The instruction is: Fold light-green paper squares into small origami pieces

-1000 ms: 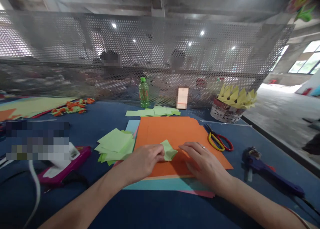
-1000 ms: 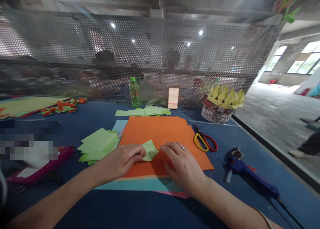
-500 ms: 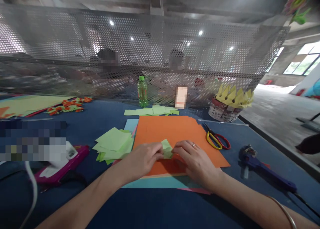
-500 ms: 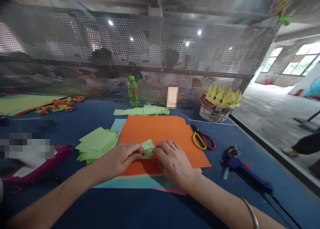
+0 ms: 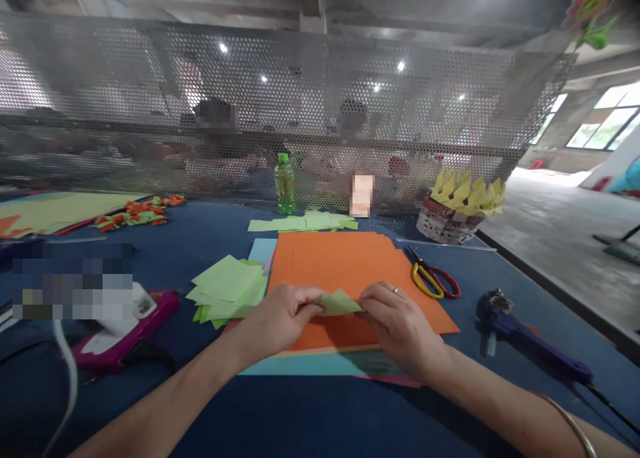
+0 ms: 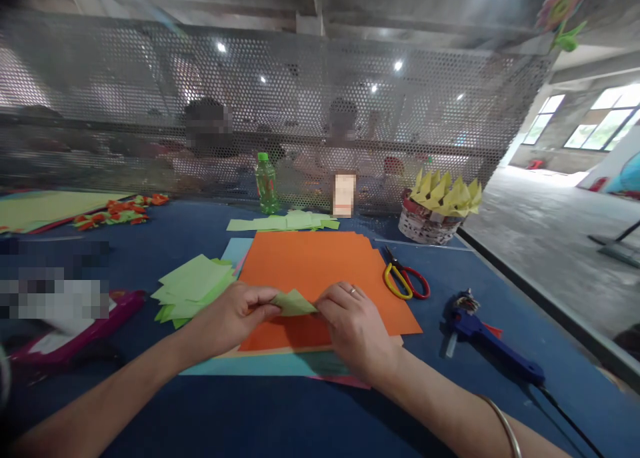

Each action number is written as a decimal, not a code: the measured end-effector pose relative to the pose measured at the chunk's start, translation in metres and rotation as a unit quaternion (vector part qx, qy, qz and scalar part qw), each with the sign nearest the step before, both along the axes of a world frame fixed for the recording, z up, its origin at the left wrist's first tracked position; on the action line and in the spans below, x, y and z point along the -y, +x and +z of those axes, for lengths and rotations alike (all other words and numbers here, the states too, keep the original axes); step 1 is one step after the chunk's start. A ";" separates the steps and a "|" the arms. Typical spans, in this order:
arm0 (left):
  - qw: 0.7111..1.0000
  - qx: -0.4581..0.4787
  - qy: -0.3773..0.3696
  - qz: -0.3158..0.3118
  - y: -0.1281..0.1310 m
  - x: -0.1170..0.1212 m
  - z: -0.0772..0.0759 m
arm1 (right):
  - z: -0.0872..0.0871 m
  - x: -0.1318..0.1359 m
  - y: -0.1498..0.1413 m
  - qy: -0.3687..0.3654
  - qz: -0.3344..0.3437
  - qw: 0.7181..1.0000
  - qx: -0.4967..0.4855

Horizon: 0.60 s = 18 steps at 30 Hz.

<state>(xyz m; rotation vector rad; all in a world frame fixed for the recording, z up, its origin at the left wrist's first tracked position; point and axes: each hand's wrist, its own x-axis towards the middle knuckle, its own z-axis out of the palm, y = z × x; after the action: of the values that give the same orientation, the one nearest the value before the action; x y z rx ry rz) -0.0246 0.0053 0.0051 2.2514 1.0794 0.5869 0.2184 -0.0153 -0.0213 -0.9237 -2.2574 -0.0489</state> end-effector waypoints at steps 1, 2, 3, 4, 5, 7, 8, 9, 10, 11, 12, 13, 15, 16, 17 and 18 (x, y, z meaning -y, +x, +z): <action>1.000 0.003 0.002 0.007 -0.002 -0.002 -0.001 | 0.000 0.001 0.000 0.000 0.013 1.000 -0.008; 1.000 0.002 0.008 0.013 -0.004 -0.003 -0.001 | 0.001 0.001 0.000 -0.002 0.027 0.999 -0.018; 1.000 0.000 0.014 0.018 -0.005 -0.004 -0.001 | 0.001 0.002 0.000 -0.005 0.039 0.999 -0.028; 1.000 -0.001 0.020 0.021 -0.008 -0.005 0.000 | 0.002 0.002 0.000 -0.010 0.047 0.998 -0.038; 0.999 -0.007 0.029 0.026 -0.010 -0.006 0.001 | 0.002 0.002 0.000 -0.015 0.051 0.997 -0.051; 0.997 -0.028 0.061 0.050 -0.016 -0.007 0.005 | 0.002 0.001 0.002 -0.025 0.048 0.996 -0.073; 0.993 -0.041 0.082 0.071 -0.019 -0.008 0.008 | 0.001 0.000 0.003 -0.029 0.044 0.995 -0.082; 0.987 -0.059 0.108 0.100 -0.024 -0.010 0.011 | 0.001 -0.001 0.005 -0.031 0.039 0.995 -0.089; 0.978 -0.077 0.134 0.137 -0.029 -0.011 0.014 | 0.000 -0.002 0.006 -0.031 0.034 0.995 -0.094; 0.967 -0.097 0.156 0.177 -0.034 -0.013 0.018 | -0.001 -0.003 0.007 -0.029 0.029 0.994 -0.098; 0.952 -0.123 0.174 0.222 -0.040 -0.015 0.021 | -0.001 -0.003 0.008 -0.024 0.025 0.994 -0.101; 0.933 -0.151 0.188 0.268 -0.046 -0.017 0.024 | -0.002 -0.004 0.009 -0.020 0.022 0.994 -0.104; 0.909 -0.196 0.186 0.317 -0.056 -0.021 0.028 | -0.003 -0.004 0.010 -0.016 0.019 0.994 -0.105; 0.902 -0.217 0.177 0.329 -0.060 -0.023 0.028 | -0.003 -0.004 0.010 -0.016 0.019 0.994 -0.104; 0.898 -0.238 0.163 0.333 -0.064 -0.025 0.027 | -0.004 -0.003 0.010 -0.018 0.019 0.994 -0.102; 0.895 -0.258 0.147 0.332 -0.067 -0.026 0.024 | -0.005 -0.003 0.010 -0.020 0.021 0.995 -0.100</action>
<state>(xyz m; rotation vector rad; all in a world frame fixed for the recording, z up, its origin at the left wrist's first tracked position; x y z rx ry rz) -0.0919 0.0312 0.0296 2.3237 2.2060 0.4303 0.2286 -0.0123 -0.0259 -0.8616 -2.0978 0.1028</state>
